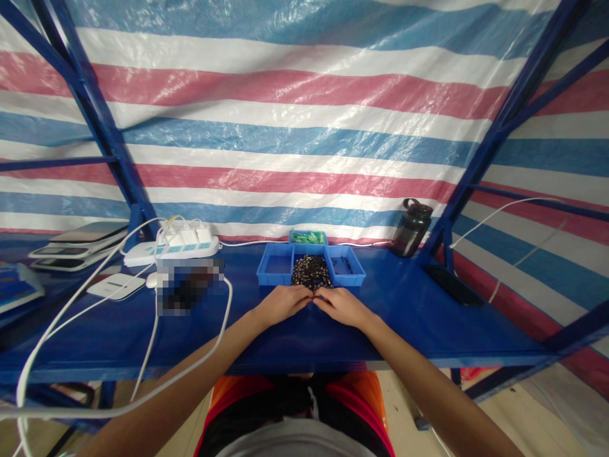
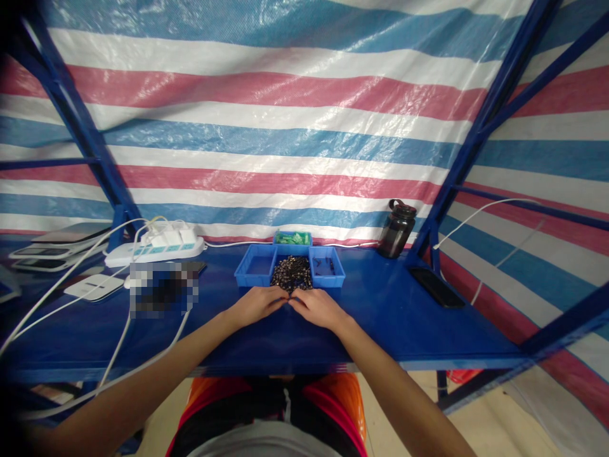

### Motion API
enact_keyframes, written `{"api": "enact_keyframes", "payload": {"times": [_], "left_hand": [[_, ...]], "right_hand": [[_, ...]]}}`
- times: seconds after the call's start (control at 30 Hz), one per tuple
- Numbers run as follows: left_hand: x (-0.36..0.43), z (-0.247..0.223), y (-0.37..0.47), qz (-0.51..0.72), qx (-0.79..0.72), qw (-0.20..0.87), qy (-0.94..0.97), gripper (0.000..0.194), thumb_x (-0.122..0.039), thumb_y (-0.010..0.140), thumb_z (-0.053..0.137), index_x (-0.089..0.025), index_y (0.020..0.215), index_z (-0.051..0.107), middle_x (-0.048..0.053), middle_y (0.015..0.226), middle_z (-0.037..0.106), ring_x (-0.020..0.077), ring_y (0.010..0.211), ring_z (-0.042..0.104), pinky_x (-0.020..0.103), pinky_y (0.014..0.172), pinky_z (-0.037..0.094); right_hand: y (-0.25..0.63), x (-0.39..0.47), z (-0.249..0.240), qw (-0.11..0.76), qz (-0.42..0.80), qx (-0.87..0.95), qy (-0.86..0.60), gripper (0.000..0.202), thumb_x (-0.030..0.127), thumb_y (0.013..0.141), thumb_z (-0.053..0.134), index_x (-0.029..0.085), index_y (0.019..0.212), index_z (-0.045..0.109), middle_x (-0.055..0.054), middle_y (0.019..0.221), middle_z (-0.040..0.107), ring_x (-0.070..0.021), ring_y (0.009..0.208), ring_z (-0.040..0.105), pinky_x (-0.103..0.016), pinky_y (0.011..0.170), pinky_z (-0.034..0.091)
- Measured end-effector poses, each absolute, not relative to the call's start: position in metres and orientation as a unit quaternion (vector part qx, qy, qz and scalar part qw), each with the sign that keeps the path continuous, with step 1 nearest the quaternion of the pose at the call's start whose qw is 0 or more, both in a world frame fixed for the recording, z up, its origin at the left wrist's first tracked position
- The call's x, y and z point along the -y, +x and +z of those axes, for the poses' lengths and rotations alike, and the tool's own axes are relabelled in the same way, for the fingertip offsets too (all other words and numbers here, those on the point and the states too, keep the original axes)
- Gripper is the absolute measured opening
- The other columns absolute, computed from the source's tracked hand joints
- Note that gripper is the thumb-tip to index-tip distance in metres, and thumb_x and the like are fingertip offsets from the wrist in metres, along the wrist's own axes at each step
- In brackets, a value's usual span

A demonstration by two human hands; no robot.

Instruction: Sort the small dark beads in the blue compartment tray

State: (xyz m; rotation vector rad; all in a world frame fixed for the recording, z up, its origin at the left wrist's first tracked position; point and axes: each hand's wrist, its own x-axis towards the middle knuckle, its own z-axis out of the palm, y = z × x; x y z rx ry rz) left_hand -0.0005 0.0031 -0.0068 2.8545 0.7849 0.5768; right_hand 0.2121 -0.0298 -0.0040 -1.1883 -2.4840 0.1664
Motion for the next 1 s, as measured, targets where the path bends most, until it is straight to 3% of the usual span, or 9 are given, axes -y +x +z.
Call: {"api": "enact_keyframes", "payload": {"times": [0.17, 0.37, 0.77, 1.0], "left_hand": [[-0.001, -0.005, -0.001, 0.197, -0.27, 0.051, 0.941, 0.021, -0.03, 0.095, 0.04, -0.021, 0.103, 0.058, 0.002, 0.096, 0.063, 0.0145, 0.089, 0.06, 0.021, 0.077, 0.044], [-0.001, -0.004, -0.001, 0.175, -0.3, 0.023, 0.937, 0.023, -0.031, 0.094, 0.04, -0.018, 0.085, 0.057, 0.002, 0.085, 0.062, 0.0144, 0.078, 0.06, 0.022, 0.069, 0.042], [-0.001, -0.006, 0.0, 0.155, -0.282, 0.013, 0.947, 0.022, -0.029, 0.095, 0.037, -0.021, 0.095, 0.058, 0.002, 0.089, 0.06, 0.0145, 0.083, 0.06, 0.021, 0.068, 0.041], [0.0, -0.003, -0.001, 0.155, -0.299, 0.009, 0.942, 0.027, -0.031, 0.096, 0.035, -0.019, 0.083, 0.055, 0.002, 0.082, 0.063, 0.0146, 0.076, 0.06, 0.022, 0.064, 0.039]], "right_hand": [[0.213, 0.028, -0.006, 0.191, 0.051, 0.882, -0.427, 0.017, 0.028, 0.095, 0.042, 0.02, 0.095, 0.057, -0.002, 0.083, 0.066, -0.0158, 0.077, 0.063, -0.023, 0.07, 0.04], [0.214, 0.026, -0.006, 0.192, 0.034, 0.877, -0.439, 0.016, 0.028, 0.094, 0.043, 0.02, 0.096, 0.058, -0.002, 0.081, 0.066, -0.0151, 0.072, 0.061, -0.023, 0.065, 0.038], [0.215, 0.022, -0.016, 0.171, 0.026, 0.877, -0.448, 0.012, 0.029, 0.088, 0.055, 0.019, 0.086, 0.06, -0.001, 0.071, 0.065, -0.0148, 0.066, 0.06, -0.022, 0.059, 0.034], [0.215, 0.024, -0.01, 0.184, 0.027, 0.872, -0.454, 0.019, 0.03, 0.094, 0.045, 0.02, 0.097, 0.06, -0.003, 0.085, 0.068, -0.0162, 0.074, 0.063, -0.023, 0.065, 0.038]]}}
